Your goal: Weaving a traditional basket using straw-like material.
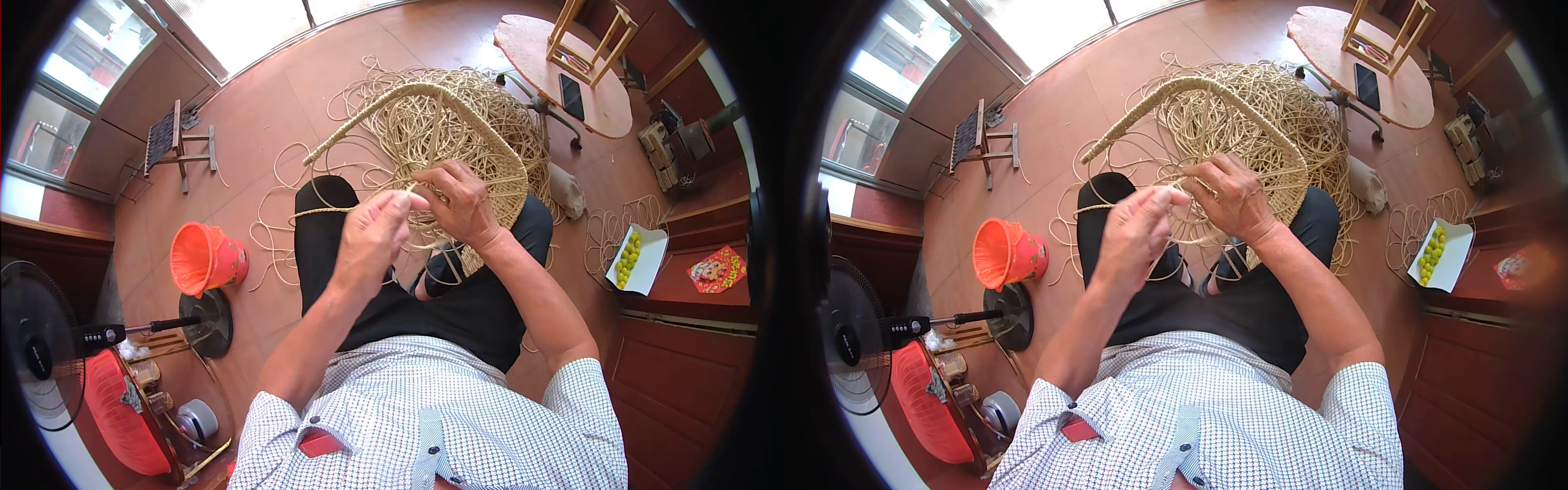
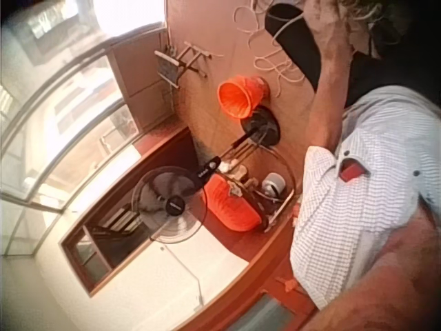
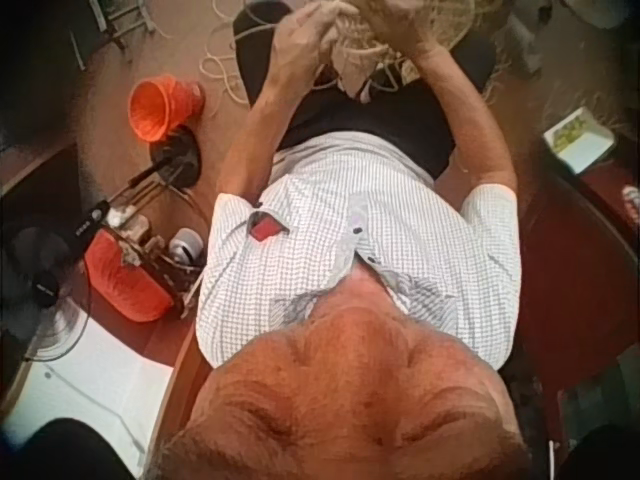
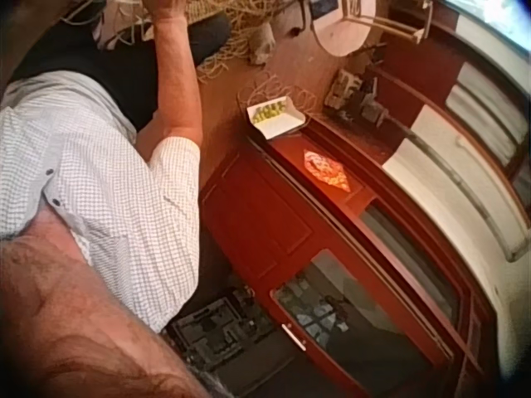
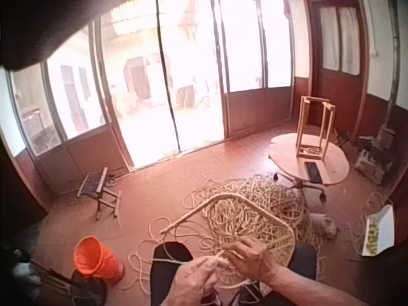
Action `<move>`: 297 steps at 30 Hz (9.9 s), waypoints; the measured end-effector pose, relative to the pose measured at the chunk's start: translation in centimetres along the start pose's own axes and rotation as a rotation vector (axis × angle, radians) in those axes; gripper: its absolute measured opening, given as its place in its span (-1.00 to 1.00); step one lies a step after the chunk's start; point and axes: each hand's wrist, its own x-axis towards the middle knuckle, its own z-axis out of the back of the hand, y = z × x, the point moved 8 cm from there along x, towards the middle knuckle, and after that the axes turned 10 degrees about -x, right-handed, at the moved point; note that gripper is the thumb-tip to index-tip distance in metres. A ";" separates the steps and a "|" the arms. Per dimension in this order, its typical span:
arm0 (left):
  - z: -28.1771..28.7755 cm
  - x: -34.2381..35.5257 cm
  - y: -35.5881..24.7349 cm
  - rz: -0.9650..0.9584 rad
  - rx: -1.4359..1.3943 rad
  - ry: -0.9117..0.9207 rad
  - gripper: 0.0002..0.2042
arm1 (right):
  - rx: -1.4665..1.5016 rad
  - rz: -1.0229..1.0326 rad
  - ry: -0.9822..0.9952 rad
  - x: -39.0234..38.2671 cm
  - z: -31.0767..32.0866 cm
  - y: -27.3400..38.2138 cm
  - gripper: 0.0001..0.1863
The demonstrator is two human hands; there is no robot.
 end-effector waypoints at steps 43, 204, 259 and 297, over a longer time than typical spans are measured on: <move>2.0 2.6 6.6 -0.192 0.064 -0.122 -0.58 | 0.028 -0.114 0.116 0.5 -0.4 -1.1 -0.83; 9.3 -8.4 -4.9 -0.474 1.201 -0.226 -0.79 | 0.013 -0.264 -0.025 0.2 -0.8 -1.0 -0.84; 41.8 -18.1 -17.4 -0.171 1.954 -0.897 -0.89 | 0.049 -0.262 -0.019 0.5 -0.9 -1.0 -0.84; -3.0 11.0 -10.4 -0.855 1.735 0.297 -0.82 | 0.098 -0.257 -0.021 0.2 -1.2 -1.1 -0.75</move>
